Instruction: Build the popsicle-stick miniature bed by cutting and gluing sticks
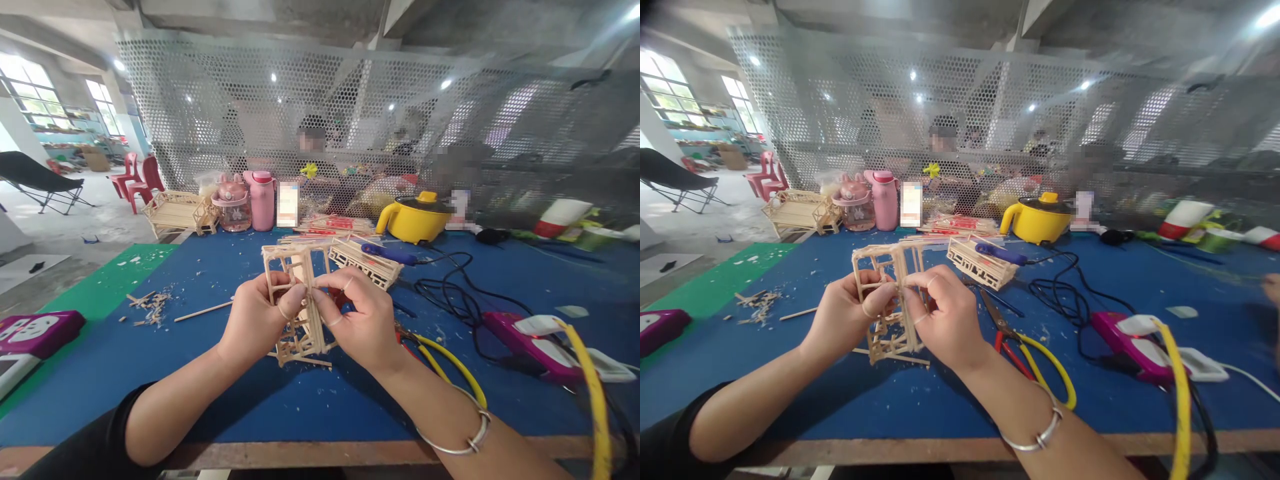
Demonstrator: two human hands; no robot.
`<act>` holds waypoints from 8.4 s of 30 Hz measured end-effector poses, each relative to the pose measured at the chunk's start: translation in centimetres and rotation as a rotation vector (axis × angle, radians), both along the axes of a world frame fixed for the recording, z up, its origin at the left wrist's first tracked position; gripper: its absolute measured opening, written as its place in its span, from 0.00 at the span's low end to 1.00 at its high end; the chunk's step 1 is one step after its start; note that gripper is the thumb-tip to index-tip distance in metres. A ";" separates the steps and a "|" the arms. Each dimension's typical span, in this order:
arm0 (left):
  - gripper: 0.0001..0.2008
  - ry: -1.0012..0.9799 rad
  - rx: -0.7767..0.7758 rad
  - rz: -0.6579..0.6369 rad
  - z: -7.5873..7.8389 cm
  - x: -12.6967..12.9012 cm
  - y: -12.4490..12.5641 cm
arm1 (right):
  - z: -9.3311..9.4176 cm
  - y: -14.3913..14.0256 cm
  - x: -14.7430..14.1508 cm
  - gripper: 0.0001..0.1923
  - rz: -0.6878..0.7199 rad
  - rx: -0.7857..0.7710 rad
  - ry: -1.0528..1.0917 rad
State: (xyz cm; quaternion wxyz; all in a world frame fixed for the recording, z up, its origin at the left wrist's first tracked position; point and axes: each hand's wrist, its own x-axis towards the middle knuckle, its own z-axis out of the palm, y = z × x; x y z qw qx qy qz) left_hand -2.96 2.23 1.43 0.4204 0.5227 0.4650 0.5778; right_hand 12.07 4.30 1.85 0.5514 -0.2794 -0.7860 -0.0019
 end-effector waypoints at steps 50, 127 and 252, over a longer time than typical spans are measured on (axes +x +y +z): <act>0.15 -0.310 -0.088 -0.511 0.0 -1.5 0.8 | 4.9 -0.7 0.4 0.09 -0.124 0.318 -0.611; 0.13 -0.043 0.053 -0.269 -0.7 -0.4 -0.1 | 0.5 -1.0 0.3 0.11 -0.142 0.058 -0.030; 0.18 -0.271 -0.263 -0.273 -2.2 0.3 0.3 | 7.5 -1.3 7.8 0.12 -0.172 -0.342 -0.415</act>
